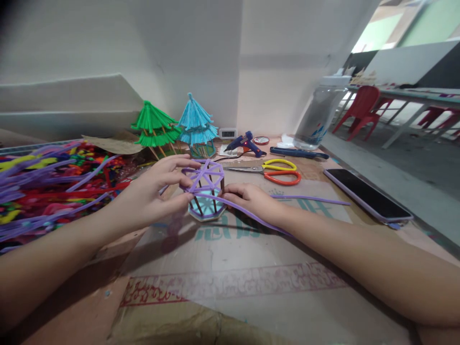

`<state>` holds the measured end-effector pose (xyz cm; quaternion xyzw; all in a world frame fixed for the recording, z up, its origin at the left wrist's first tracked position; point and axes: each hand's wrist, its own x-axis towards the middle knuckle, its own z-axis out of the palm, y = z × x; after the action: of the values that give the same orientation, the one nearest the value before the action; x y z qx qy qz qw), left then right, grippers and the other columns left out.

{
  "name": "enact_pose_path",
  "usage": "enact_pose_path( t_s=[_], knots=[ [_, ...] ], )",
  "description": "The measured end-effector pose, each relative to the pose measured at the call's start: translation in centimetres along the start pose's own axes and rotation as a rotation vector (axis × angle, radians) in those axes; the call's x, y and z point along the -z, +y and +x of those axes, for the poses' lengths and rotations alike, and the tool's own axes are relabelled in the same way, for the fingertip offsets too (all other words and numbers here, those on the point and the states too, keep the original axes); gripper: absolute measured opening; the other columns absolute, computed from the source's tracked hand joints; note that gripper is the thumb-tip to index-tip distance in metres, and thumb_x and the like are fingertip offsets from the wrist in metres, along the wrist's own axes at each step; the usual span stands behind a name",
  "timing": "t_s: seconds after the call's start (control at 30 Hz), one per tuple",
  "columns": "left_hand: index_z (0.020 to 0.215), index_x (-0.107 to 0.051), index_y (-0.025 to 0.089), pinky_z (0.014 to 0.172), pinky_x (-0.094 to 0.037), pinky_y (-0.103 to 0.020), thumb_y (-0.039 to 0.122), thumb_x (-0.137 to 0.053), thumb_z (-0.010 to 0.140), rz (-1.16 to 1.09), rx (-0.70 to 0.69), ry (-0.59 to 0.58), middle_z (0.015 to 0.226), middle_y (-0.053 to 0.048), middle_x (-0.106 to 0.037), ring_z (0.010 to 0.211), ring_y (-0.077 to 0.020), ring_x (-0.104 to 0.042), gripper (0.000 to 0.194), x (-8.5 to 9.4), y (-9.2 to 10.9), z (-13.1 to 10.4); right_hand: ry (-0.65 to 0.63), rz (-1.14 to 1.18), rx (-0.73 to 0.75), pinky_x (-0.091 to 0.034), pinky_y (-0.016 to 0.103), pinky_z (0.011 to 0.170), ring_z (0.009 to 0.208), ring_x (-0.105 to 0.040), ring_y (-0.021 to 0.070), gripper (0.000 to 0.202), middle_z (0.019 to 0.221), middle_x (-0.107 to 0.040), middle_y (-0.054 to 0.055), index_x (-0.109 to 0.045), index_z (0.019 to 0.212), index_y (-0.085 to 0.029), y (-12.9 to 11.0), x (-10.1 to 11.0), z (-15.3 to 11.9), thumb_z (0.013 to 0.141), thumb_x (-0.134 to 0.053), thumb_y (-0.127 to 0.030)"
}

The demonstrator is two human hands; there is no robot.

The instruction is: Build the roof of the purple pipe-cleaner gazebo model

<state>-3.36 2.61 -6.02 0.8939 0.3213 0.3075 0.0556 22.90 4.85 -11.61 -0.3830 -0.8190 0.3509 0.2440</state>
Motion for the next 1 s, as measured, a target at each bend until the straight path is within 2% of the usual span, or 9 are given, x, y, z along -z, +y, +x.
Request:
enact_pose_path(
  t_s=[0.17, 0.4, 0.57, 0.83, 1.0],
  knots=[
    [0.085, -0.069, 0.02, 0.116, -0.042, -0.055, 0.024, -0.063, 0.088, 0.036, -0.024, 0.038, 0.133, -0.011, -0.067, 0.134, -0.0285, -0.056, 0.008, -0.3, 0.0, -0.1, 0.0, 0.039, -0.025, -0.044, 0.03, 0.07, 0.074, -0.056, 0.0157, 0.045, 0.078, -0.062, 0.001, -0.063, 0.081, -0.02, -0.4, 0.0, 0.0, 0.1, -0.05, -0.059],
    [0.097, -0.076, 0.025, 0.122, -0.03, -0.063, 0.033, -0.07, 0.093, 0.215, -0.128, 0.05, 0.134, -0.007, -0.068, 0.142, -0.0345, -0.048, 0.011, 0.4, -0.7, -0.1, -0.018, 0.076, -0.048, -0.043, 0.029, 0.069, 0.073, -0.056, 0.0157, 0.051, 0.078, -0.063, 0.002, -0.064, 0.084, -0.019, -0.2, -0.1, 0.1, 0.097, -0.05, -0.067],
    [0.096, -0.077, 0.024, 0.12, -0.034, -0.06, 0.037, -0.076, 0.09, 0.153, -0.142, 0.044, 0.134, -0.008, -0.069, 0.141, -0.0343, -0.05, 0.015, 0.8, -1.2, 0.1, -0.013, 0.07, -0.057, -0.044, 0.029, 0.07, 0.073, -0.056, 0.0161, 0.05, 0.079, -0.064, 0.003, -0.065, 0.084, -0.019, -0.1, -0.2, 0.2, 0.097, -0.051, -0.065],
    [0.089, -0.072, 0.021, 0.12, -0.036, -0.058, 0.028, -0.067, 0.093, 0.009, -0.074, 0.005, 0.132, -0.009, -0.068, 0.14, -0.0303, -0.05, 0.009, 0.2, -0.7, 0.1, 0.001, 0.05, -0.065, -0.044, 0.029, 0.069, 0.074, -0.057, 0.0169, 0.045, 0.08, -0.065, 0.002, -0.068, 0.09, -0.019, -0.4, -0.2, 0.1, 0.097, -0.052, -0.06],
    [0.089, -0.069, 0.02, 0.119, -0.038, -0.057, 0.024, -0.061, 0.093, 0.029, -0.092, 0.069, 0.128, -0.009, -0.068, 0.132, -0.0279, -0.056, 0.009, -0.7, -0.4, -0.1, -0.01, 0.054, -0.027, -0.043, 0.028, 0.068, 0.073, -0.057, 0.0161, 0.046, 0.079, -0.065, 0.001, -0.067, 0.09, -0.02, 0.4, -0.2, 0.1, 0.099, -0.05, -0.061]
  ],
)
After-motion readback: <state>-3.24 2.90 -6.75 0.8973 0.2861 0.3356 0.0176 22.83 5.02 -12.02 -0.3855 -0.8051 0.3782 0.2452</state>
